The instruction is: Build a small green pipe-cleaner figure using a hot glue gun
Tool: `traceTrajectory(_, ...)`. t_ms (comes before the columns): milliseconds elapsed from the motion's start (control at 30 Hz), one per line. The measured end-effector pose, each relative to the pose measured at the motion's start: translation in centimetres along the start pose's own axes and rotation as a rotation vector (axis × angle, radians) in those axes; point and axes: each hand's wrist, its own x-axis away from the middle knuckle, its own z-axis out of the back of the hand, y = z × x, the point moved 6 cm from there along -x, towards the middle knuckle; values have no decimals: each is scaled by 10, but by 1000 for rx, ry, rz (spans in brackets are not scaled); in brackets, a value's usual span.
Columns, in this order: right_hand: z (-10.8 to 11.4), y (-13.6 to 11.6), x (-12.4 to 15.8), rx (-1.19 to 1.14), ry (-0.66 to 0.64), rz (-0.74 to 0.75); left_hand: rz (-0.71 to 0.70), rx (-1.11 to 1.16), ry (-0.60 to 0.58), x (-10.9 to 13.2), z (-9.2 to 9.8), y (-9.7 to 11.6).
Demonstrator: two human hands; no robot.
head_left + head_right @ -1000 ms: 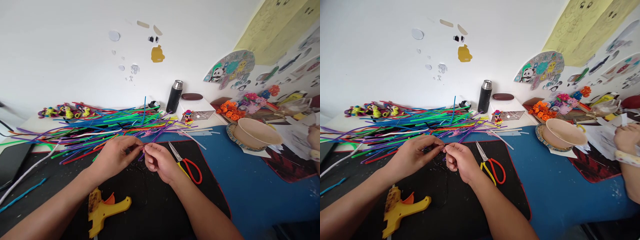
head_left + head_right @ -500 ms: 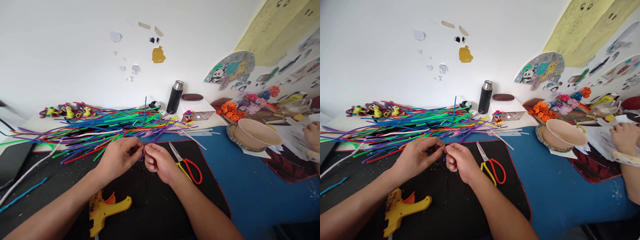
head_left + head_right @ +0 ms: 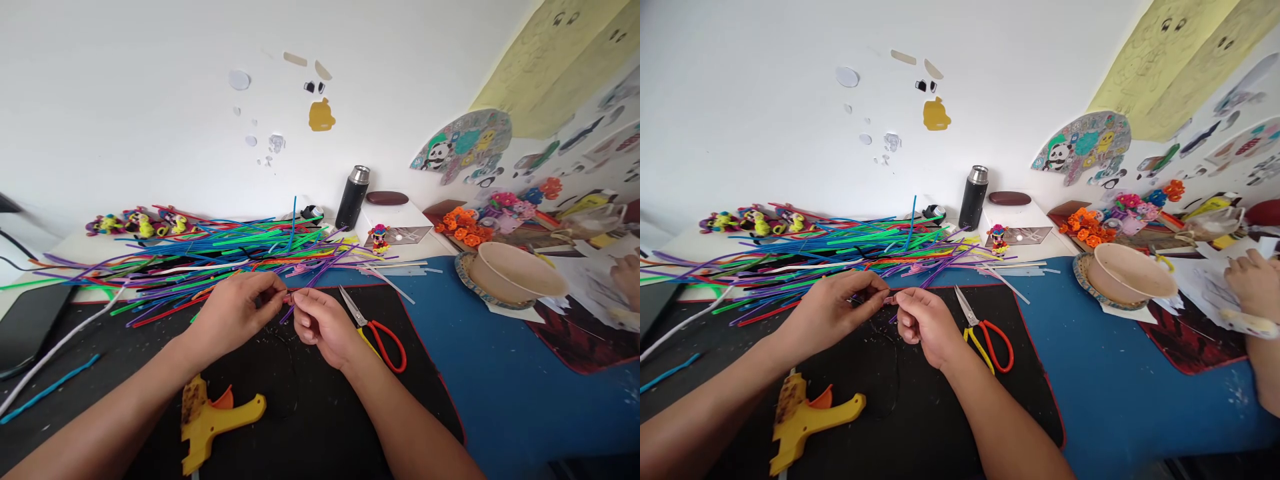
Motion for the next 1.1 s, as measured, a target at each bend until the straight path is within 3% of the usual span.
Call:
traceTrajectory(467, 0, 2, 0, 8, -20, 11, 21, 28, -29, 0, -2, -1)
traceTrajectory(800, -2, -1, 2, 9, -24, 15, 63, 126, -208, -2, 2, -14)
traceTrajectory(1100, -1, 1, 1, 5, -28, 4, 159, 97, -286, -1, 2, -20)
